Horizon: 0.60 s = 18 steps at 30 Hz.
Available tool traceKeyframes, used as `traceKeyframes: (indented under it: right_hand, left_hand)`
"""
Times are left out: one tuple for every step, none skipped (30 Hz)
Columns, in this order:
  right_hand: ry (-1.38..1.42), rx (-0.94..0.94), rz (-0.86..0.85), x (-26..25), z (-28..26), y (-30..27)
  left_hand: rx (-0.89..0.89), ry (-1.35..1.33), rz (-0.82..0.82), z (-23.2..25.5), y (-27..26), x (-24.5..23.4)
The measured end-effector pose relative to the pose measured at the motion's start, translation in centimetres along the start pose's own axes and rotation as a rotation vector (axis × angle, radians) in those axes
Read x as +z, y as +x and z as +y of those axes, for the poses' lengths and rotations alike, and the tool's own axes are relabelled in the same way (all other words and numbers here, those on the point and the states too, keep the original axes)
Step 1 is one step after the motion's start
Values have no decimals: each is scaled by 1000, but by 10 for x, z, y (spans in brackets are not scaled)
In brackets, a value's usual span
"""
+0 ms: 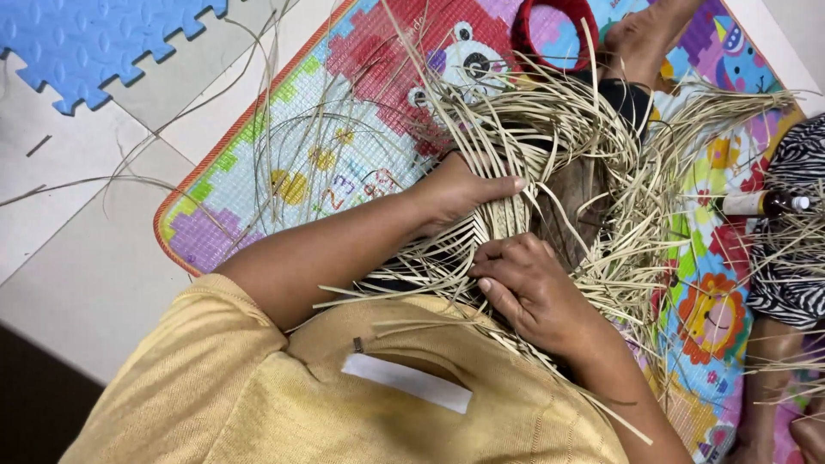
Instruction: Weaving natural plant fibers around a central core to create a circular object, likely a basket or hat.
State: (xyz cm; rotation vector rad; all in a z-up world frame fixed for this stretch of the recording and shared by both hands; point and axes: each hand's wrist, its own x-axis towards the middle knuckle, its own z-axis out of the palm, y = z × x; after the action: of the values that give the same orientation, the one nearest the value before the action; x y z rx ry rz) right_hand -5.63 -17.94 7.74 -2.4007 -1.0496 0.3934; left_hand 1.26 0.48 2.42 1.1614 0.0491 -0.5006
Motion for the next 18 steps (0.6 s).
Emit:
traceKeyframes:
  right_hand:
    - [1,1,3,0,0,-3]
    - [-10,4,3,0,-1,-6]
    - [-19,8,2,0,-1,-8]
    - [-18,9,4,-8,-5,-12]
    - [-12,63,-29,-14,-8,-17]
    - [-7,116,-63,-21,-12,-21]
    - [-4,122,-63,-25,-16,-28]
    - [-7,239,-120,-29,-20,-36]
    - [-12,357,-175,-33,-24,-42]
    - [-12,364,-172,-35,-17,-57]
    - [120,405,-149,-36,-11,-74]
    - [253,444,-124,-37,-6,-91]
    - [254,452,-123,-39,6,-112]
    - [350,748,-128,-40,17,-134]
    - [443,1042,-124,-42,29,-156]
    - [445,1049,-119,-36,42,-176]
    - [282,1284,-203,-33,58,-195]
    - [108,1513,-274,-31,73,-214]
  left_hand:
    - [0,3,-1,2,0,4]
    - [-49,43,53,4,1,9]
    - [-98,84,108,5,1,13]
    - [-100,85,107,-1,3,11]
    - [-72,67,111,-7,4,8]
    - [-43,48,116,-13,6,6]
    - [-49,47,113,-13,6,6]
    - [-66,51,108,-12,7,5]
    - [-80,57,99,-11,10,5]
    - [-82,57,92,-8,10,4]
    - [-88,124,80,-6,9,5]
    - [-94,191,67,-4,8,6]
    - [-98,190,60,-8,11,4]
    - [-105,236,61,-12,14,2]
    - [-109,283,61,-15,17,0]
    - [-110,284,54,-15,14,0]
    - [-87,238,41,-13,13,1]
    - [-64,191,28,-12,12,1]
